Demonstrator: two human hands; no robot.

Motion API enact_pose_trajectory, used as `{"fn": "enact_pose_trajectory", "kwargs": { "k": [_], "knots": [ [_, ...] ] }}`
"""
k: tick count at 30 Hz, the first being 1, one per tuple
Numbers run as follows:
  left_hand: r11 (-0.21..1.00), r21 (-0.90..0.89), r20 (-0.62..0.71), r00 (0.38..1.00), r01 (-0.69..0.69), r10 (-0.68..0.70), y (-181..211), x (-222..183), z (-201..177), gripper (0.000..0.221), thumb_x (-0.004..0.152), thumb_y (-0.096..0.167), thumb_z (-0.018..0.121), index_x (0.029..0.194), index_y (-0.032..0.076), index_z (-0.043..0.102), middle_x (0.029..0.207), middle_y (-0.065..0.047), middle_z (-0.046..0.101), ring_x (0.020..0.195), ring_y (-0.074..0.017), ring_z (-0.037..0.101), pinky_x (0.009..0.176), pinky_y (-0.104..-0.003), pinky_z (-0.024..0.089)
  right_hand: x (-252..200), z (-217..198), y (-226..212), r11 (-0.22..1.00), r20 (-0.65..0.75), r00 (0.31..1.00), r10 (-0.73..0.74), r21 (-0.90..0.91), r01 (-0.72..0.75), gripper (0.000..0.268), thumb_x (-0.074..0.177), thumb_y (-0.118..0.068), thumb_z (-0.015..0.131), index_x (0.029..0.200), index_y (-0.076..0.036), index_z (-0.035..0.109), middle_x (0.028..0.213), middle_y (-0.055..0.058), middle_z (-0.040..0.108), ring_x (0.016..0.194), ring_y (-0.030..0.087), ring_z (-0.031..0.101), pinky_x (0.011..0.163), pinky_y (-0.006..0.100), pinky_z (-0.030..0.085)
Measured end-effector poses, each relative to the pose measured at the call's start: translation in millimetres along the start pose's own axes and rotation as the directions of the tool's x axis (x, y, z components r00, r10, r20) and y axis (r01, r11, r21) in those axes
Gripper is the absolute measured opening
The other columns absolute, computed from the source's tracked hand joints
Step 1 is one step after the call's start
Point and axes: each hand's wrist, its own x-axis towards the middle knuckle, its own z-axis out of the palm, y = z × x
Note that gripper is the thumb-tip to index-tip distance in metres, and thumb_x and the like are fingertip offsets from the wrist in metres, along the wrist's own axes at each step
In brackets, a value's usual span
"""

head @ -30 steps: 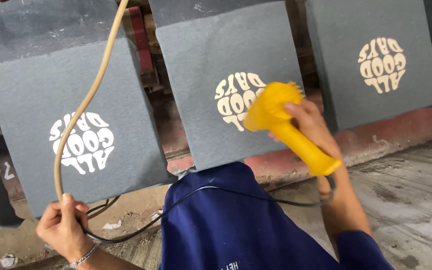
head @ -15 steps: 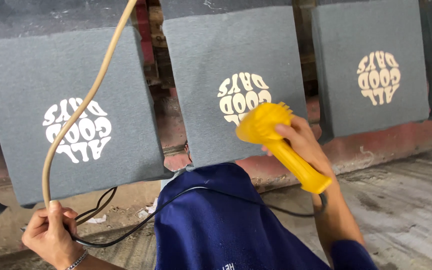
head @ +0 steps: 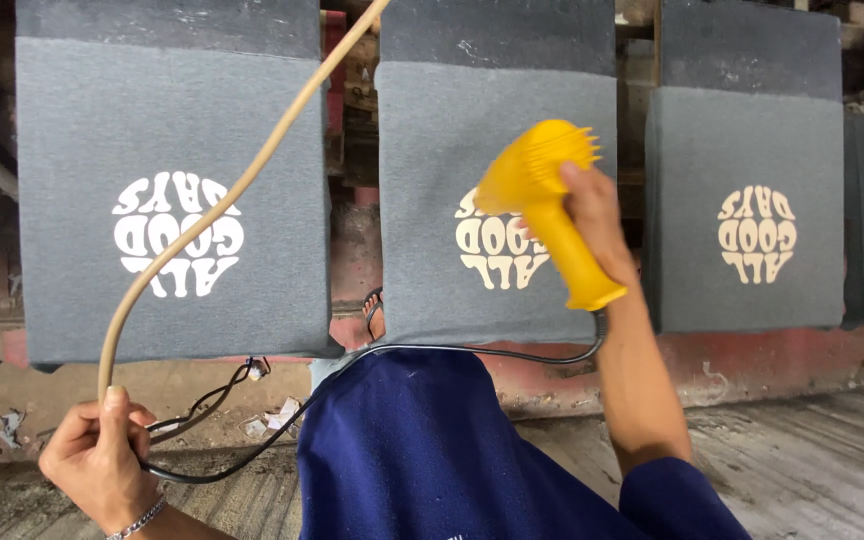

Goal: Drying screen-printed designs on t-shirts using a handheld heat gun at a screen printing station.

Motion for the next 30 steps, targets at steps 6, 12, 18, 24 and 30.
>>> {"fn": "enact_pose_trajectory", "kwargs": {
  "k": [6, 12, 18, 24, 30],
  "knots": [
    [1.0, -0.004, -0.054, 0.998, 0.029, -0.029, 4.8, -13.0, -5.6, 0.031, 0.122, 0.008, 0.066, 0.092, 0.002, 0.058, 0.076, -0.013, 0.06, 0.046, -0.0091, 0.038, 0.044, -0.023, 0.03, 1.5, 25.4, -20.1, 0.995, 0.1, 0.994, 0.035, -0.093, -0.026, 0.043, 0.095, -0.045, 0.059, 0.113, -0.007, 0.064, 0.093, 0.011, 0.072, 0.073, 0.02, 0.074, 0.062, 0.027, 0.059],
    [0.999, 0.01, -0.089, 0.996, 0.033, -0.032, 6.9, -16.7, 0.1, 0.033, 0.123, 0.008, 0.066, 0.092, 0.002, 0.058, 0.075, -0.014, 0.059, 0.047, -0.0093, 0.037, 0.045, -0.024, 0.028, -13.1, -74.2, 6.5, 0.996, -0.204, 0.979, 0.023, -0.082, -0.04, 0.052, 0.094, -0.046, 0.064, 0.12, -0.001, 0.059, 0.09, 0.021, 0.07, 0.068, 0.031, 0.073, 0.056, 0.037, 0.061],
    [1.0, -0.022, -0.059, 0.998, 0.009, -0.01, 8.2, -19.4, 8.1, 0.034, 0.122, 0.008, 0.066, 0.091, 0.0, 0.055, 0.075, -0.016, 0.058, 0.045, -0.0103, 0.036, 0.044, -0.024, 0.026, -18.3, -78.9, -1.2, 0.998, -0.208, 0.977, 0.035, -0.05, -0.047, 0.062, 0.091, -0.054, 0.062, 0.128, -0.004, 0.054, 0.101, 0.02, 0.068, 0.072, 0.031, 0.072, 0.059, 0.036, 0.062],
    [1.0, 0.01, -0.1, 0.995, 0.011, -0.01, 11.2, -32.2, 4.2, 0.031, 0.123, 0.005, 0.065, 0.093, 0.0, 0.057, 0.078, -0.015, 0.059, 0.048, -0.0104, 0.037, 0.047, -0.025, 0.031, 20.0, -29.7, -1.3, 0.995, 0.063, 0.996, -0.064, -0.07, 0.068, 0.046, 0.096, -0.049, 0.06, 0.117, -0.008, 0.064, 0.098, 0.007, 0.069, 0.08, 0.019, 0.073, 0.067, 0.029, 0.062],
    [0.998, -0.013, -0.146, 0.987, 0.059, -0.06, -5.5, -40.9, -7.5, 0.032, 0.123, 0.011, 0.067, 0.093, 0.003, 0.057, 0.076, -0.014, 0.059, 0.047, -0.0094, 0.038, 0.042, -0.024, 0.028, 19.6, 6.9, -23.2, 0.992, 0.066, 0.997, 0.036, -0.124, -0.027, 0.046, 0.091, -0.049, 0.06, 0.107, -0.006, 0.064, 0.087, 0.012, 0.069, 0.069, 0.025, 0.075, 0.059, 0.032, 0.061]
  ]
}}
